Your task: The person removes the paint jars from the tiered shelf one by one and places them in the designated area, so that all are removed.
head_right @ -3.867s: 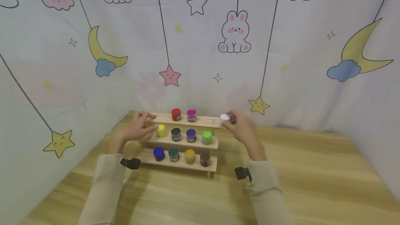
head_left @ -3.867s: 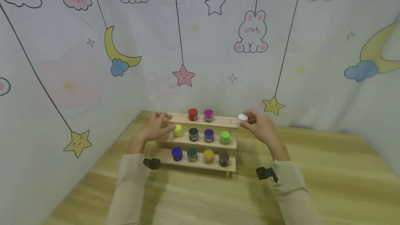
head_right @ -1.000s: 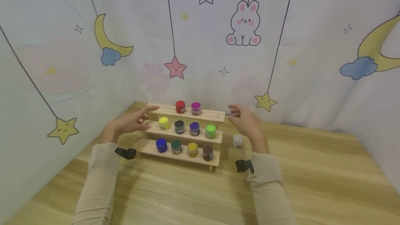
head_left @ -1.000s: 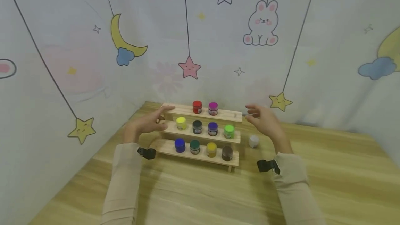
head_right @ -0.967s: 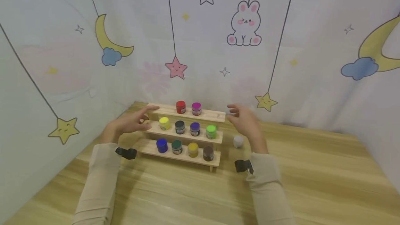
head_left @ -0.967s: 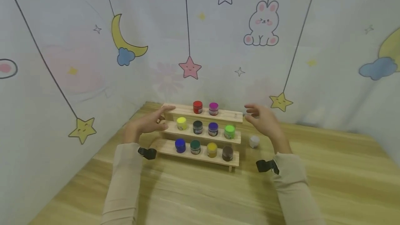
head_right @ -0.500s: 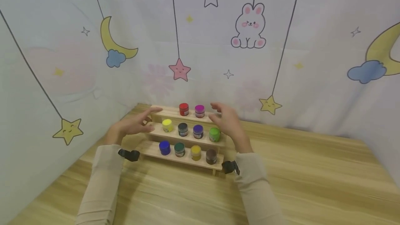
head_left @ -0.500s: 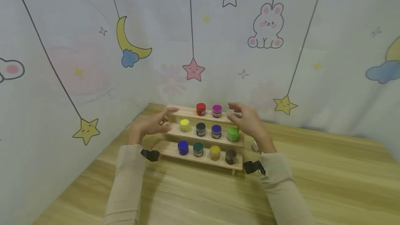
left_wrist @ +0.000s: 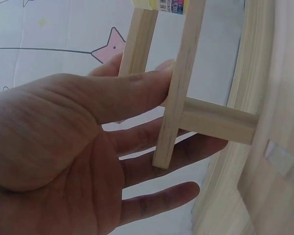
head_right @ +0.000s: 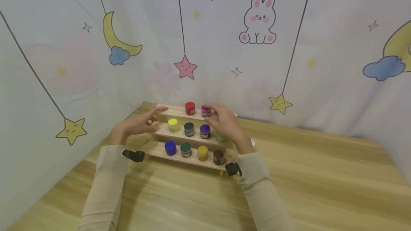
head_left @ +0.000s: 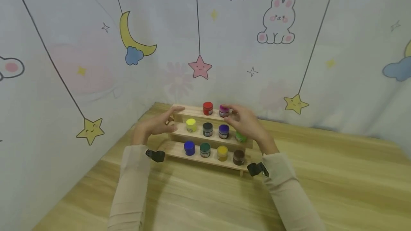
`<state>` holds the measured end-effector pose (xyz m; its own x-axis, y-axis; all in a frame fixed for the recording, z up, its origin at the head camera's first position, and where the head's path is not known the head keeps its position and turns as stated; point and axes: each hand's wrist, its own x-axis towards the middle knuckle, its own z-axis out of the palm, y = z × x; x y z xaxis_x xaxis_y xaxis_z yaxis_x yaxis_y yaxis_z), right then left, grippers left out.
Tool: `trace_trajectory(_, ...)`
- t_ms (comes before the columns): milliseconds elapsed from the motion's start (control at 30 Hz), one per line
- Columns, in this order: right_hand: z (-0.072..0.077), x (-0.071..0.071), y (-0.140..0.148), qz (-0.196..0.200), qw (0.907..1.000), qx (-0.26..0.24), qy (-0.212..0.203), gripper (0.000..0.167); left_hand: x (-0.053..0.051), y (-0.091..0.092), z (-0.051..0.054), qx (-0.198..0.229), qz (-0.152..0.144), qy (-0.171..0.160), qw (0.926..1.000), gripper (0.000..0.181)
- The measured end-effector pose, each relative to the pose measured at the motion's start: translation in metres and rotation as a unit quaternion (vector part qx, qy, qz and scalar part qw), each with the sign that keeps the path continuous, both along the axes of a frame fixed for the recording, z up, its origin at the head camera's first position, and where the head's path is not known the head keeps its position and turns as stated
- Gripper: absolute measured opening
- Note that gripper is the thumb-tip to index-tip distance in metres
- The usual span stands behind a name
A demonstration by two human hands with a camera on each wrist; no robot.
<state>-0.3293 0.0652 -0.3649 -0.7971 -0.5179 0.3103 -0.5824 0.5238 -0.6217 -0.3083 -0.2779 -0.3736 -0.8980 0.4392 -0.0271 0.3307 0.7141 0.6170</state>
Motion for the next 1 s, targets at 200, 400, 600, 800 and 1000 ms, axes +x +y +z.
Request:
trace_trajectory(200,0.000,0.001,-0.001,-0.012,0.9995,-0.028,0.000,0.031,-0.001,0.001,0.001,-0.009,0.003,-0.007,0.9999,0.072)
trace_trajectory(400,0.000,0.001,-0.001,-0.049,0.9980,-0.039,-0.005,0.021,-0.002,0.001,-0.001,-0.002,0.020,-0.029,0.9994,0.074)
trace_trajectory(600,0.002,0.000,0.010,-0.070,0.9965,-0.046,-0.002,0.019,-0.003,-0.001,-0.001,-0.001,0.019,-0.034,0.9993,0.073)
trace_trajectory(800,0.003,-0.002,0.016,-0.045,0.9979,-0.043,-0.014,0.039,-0.004,-0.003,0.000,-0.002,0.009,-0.019,0.9998,0.073)
trace_trajectory(1000,0.002,-0.001,0.015,-0.030,0.9988,-0.030,-0.026,0.039,-0.004,-0.003,-0.002,-0.001,0.005,-0.016,0.9999,0.072)
